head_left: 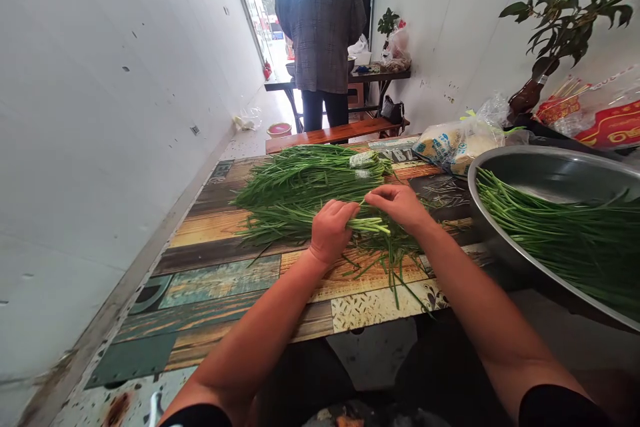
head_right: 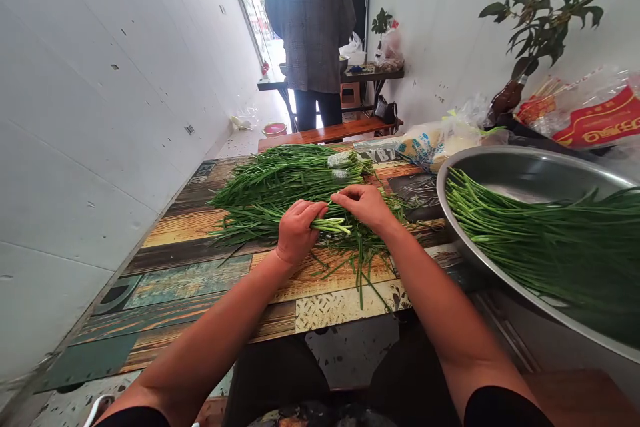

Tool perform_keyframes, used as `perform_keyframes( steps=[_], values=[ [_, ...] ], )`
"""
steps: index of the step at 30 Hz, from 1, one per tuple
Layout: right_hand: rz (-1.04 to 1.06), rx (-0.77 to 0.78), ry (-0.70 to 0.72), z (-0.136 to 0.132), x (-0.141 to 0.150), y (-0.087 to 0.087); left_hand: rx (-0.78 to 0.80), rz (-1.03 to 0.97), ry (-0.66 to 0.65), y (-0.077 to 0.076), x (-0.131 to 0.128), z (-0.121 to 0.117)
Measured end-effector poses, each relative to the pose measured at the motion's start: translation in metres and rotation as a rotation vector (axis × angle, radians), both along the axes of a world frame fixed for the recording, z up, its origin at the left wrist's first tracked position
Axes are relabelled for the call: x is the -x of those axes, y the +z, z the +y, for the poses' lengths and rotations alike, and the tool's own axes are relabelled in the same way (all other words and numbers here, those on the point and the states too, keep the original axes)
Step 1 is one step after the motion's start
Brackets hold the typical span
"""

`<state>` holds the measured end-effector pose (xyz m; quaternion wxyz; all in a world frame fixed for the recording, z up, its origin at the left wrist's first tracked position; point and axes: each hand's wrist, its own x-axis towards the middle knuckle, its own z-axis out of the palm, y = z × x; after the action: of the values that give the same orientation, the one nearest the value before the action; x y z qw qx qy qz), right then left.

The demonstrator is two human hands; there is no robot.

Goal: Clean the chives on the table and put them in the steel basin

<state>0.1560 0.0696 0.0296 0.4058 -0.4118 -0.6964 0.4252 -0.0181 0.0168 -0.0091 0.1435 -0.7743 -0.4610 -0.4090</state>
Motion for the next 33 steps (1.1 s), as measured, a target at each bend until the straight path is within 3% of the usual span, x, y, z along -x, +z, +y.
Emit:
perform_keyframes(
  steps=[6,13,20,24,28,31,33],
  values=[
    [0.156,0.124,0.077,-0.006,0.01,-0.004,-0.01,0.017,0.013,0.001,0.0,-0.001],
    [0.134,0.028,0.063,-0.008,0.008,0.0,0.04,0.015,0.015,0.002,0.0,-0.002],
    [0.102,-0.022,-0.076,-0.006,0.012,-0.003,0.046,-0.008,-0.002,0.002,0.0,-0.001],
    [0.093,-0.127,-0.389,0.01,-0.006,-0.002,0.018,-0.038,-0.012,0.002,-0.001,0.0],
    [-0.139,-0.229,-0.601,0.033,-0.037,-0.006,-0.036,-0.076,0.019,0.003,-0.002,-0.001],
    [-0.481,-0.364,-0.574,0.046,-0.053,-0.018,-0.109,-0.101,0.046,0.006,0.0,-0.002],
    [-0.695,-0.399,-0.455,0.053,-0.057,-0.027,-0.177,-0.113,0.064,0.009,0.004,-0.003]
  ],
)
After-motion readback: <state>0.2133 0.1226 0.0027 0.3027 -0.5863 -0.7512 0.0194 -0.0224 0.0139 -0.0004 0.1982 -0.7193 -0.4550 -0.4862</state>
